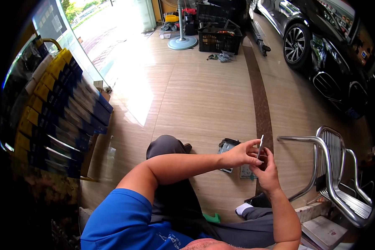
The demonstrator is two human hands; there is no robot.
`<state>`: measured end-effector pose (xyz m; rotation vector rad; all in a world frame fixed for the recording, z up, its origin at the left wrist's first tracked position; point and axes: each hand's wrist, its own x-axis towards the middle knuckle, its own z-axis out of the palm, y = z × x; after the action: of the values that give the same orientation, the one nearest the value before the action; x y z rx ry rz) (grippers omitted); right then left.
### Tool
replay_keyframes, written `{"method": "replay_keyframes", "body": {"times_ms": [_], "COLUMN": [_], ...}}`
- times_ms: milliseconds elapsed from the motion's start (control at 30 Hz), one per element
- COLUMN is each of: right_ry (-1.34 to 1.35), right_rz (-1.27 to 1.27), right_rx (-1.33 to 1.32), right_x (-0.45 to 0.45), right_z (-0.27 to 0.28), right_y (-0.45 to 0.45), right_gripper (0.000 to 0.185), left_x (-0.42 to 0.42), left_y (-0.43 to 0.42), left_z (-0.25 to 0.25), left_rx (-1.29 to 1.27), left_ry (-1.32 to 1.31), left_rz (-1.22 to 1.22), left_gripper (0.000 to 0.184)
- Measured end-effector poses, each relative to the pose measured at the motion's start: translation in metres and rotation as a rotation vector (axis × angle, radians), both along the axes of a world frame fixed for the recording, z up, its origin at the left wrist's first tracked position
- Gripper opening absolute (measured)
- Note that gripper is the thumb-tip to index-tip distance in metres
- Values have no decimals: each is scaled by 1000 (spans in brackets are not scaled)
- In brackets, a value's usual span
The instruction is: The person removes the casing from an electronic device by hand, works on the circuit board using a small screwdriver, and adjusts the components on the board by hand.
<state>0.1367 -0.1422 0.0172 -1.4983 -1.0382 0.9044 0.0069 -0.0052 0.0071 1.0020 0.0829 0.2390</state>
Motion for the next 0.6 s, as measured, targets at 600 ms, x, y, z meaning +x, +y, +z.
{"method": "replay_keyframes", "body": {"times_ms": [600], "right_ry": [-323], "right_rz": [-31], "right_rx": [-27], "right_x": [15], "right_z": [17], "right_y": [-8], "right_gripper": [94], "left_x": [1], "left_y": [-6], "left_z": [-12], "left_rx": [578], "left_ry": [257], "left_rz": [168], "left_gripper": [88]}}
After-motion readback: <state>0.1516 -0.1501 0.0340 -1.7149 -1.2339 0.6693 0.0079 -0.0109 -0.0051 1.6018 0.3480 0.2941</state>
